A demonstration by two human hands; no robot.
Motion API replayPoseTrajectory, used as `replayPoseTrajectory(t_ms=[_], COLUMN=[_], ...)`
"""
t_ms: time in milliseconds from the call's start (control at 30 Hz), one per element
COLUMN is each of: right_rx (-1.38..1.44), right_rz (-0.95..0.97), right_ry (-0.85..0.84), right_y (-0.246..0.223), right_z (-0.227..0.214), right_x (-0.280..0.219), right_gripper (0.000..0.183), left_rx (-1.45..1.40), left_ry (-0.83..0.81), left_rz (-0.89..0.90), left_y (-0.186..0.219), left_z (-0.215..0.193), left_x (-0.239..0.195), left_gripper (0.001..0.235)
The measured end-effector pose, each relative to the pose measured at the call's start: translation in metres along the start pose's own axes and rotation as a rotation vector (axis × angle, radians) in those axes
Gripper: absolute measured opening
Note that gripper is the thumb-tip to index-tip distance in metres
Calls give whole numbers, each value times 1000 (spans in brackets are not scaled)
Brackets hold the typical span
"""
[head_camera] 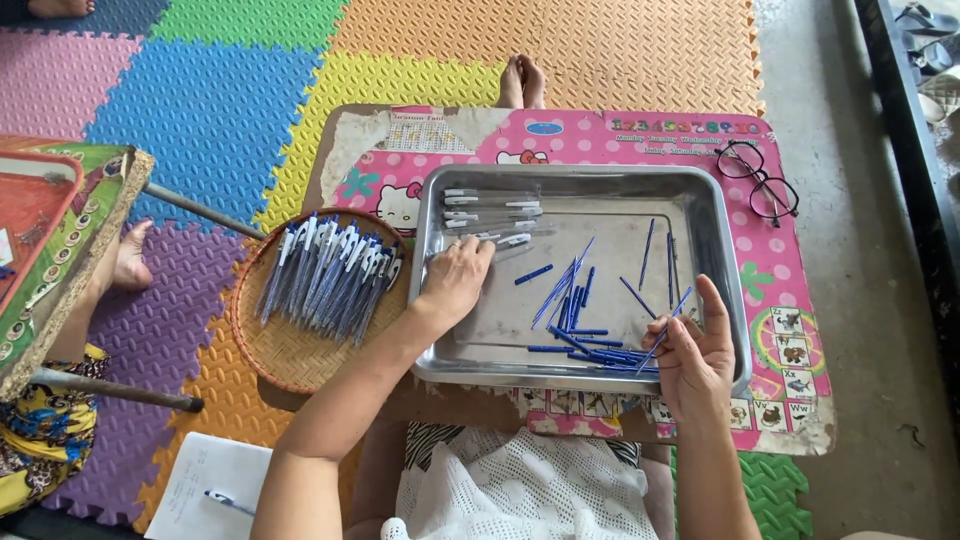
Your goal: The person assembles blue pens by inserting the ink cartridges into the clear plastic barrels. They pick up the components from a metal tray, fit them together, and place the finished pens into a woven basket.
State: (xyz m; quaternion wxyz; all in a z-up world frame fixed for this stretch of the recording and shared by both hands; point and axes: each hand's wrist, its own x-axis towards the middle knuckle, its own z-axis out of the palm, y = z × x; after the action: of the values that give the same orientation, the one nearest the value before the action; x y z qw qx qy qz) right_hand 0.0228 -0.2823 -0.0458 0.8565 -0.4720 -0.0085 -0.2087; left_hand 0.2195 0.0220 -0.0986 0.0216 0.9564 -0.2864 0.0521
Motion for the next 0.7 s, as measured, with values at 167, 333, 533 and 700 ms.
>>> replayPoseTrajectory(t_ms=[167,333,533,700], right_rx=[-65,-34,94,116], right_rz=[-17,28,53,14], right_ry=[1,15,-1,-7], right_y=[16,15,25,28], right_z=[-24,-29,-53,-54], right_x=[-1,-2,0,1], right_gripper=[36,26,34,37], left_rx=[-73,-141,-143,-219], left_ry=[-49,-62,123,56], left_rz=[10,37,210,279], left_y=[3,10,52,86], left_z=[0,-6,7,9], left_x=[0,-5,23,47], left_gripper=[41,46,21,26])
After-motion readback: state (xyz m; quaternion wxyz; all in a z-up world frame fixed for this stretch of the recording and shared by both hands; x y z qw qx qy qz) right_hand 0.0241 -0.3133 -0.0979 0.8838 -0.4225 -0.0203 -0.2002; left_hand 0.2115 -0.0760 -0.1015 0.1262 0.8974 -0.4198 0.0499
